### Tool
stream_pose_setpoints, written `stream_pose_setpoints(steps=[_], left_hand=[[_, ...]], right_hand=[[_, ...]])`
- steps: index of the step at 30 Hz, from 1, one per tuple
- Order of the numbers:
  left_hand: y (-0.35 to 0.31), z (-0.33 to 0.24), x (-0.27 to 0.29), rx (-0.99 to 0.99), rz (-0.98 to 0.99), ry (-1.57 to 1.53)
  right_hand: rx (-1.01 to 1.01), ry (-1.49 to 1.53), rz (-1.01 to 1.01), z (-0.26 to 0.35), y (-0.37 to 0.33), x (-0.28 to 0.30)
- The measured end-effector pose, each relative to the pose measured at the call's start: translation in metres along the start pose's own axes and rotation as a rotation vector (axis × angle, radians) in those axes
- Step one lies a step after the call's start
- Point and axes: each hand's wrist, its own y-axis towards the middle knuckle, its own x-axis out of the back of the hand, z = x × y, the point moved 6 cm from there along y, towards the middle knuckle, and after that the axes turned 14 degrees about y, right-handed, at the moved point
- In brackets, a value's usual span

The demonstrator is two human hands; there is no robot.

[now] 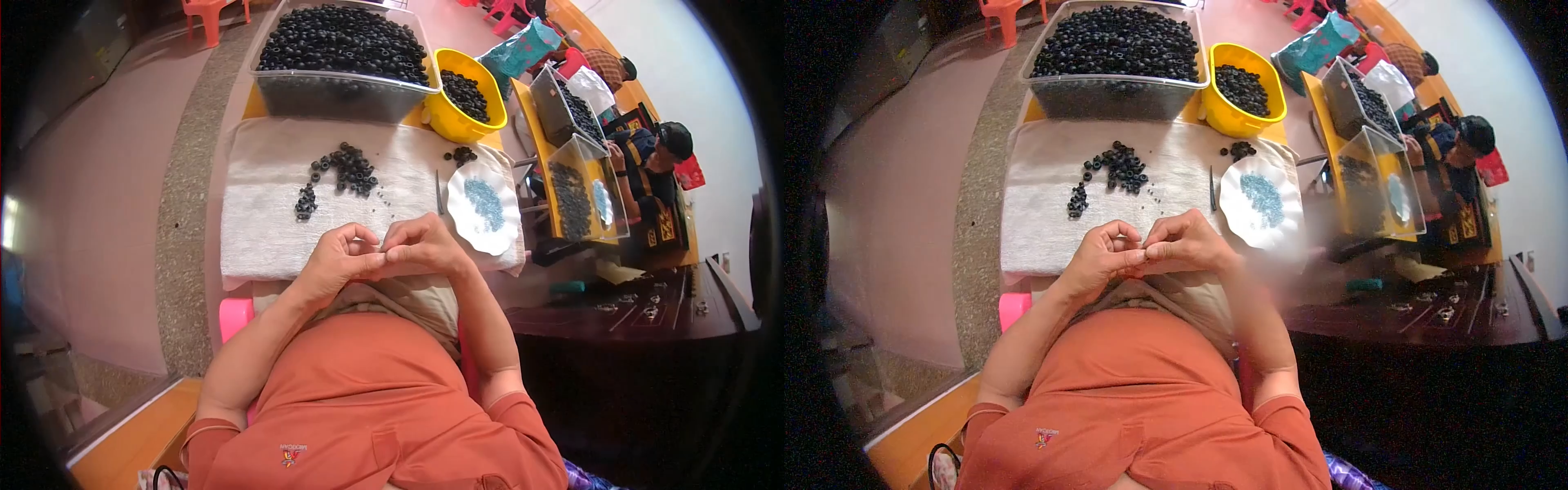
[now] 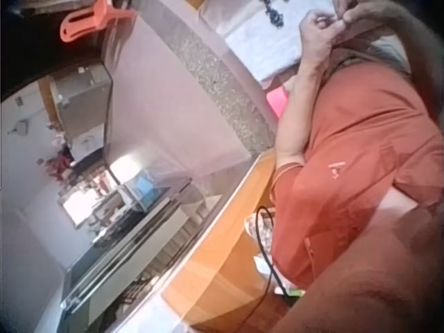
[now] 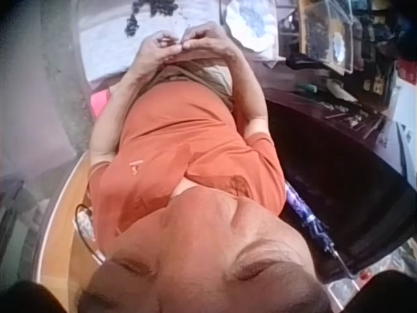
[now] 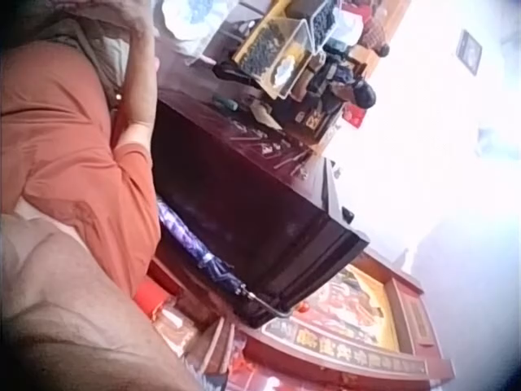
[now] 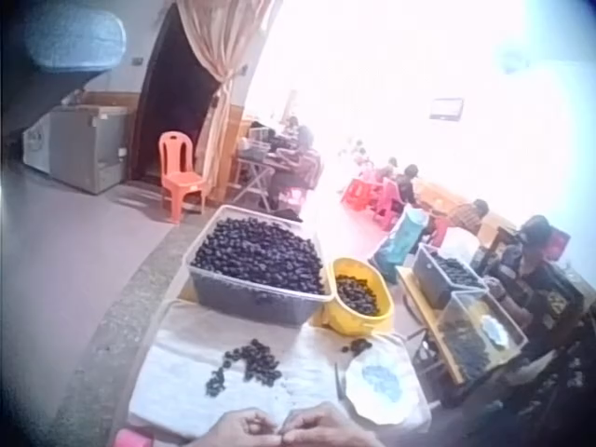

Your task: Sorting and inspecting small black beads or seeds on a white cloth on a workbench.

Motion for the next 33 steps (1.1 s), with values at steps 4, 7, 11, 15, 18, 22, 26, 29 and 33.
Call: stream_pose_setpoints(steps=[4,7,11,15,18,22,26,29,33], left_hand=[[0.001,0.001,0.005,-0.019,-0.008,-0.095],[0.0,-0.006,0.007,-0.035,-0.04,-0.083],[0.002,-0.002,0.011,-0.065,-0.073,-0.133],[0.0,-0.005,0.012,-0.06,-0.073,-0.127],[0.001,-0.001,0.013,-0.075,-0.075,-0.14],[0.002,-0.003,0.012,-0.115,-0.11,-0.128],[0.002,-0.007,0.012,-0.127,-0.145,-0.11],[0.001,-0.005,0.011,-0.13,-0.118,-0.122],[-0.001,-0.009,0.008,-0.186,-0.114,-0.072]], right_hand=[[0.064,-0.083,-0.039,-0.002,-0.001,-0.006],[0.311,-0.162,-0.114,0.0,-0.006,-0.018],[0.542,-0.611,-0.216,0.019,-0.014,-0.045],[0.531,-0.686,-0.227,0.02,-0.016,-0.051],[0.473,-0.539,-0.238,0.01,-0.013,-0.041],[0.35,-0.215,-0.236,0.004,-0.003,-0.024],[0.346,-0.37,-0.271,0.024,0.025,-0.012],[0.466,-0.537,-0.225,0.033,0.054,-0.013],[0.364,-0.872,-0.071,0.022,0.085,-0.023]])
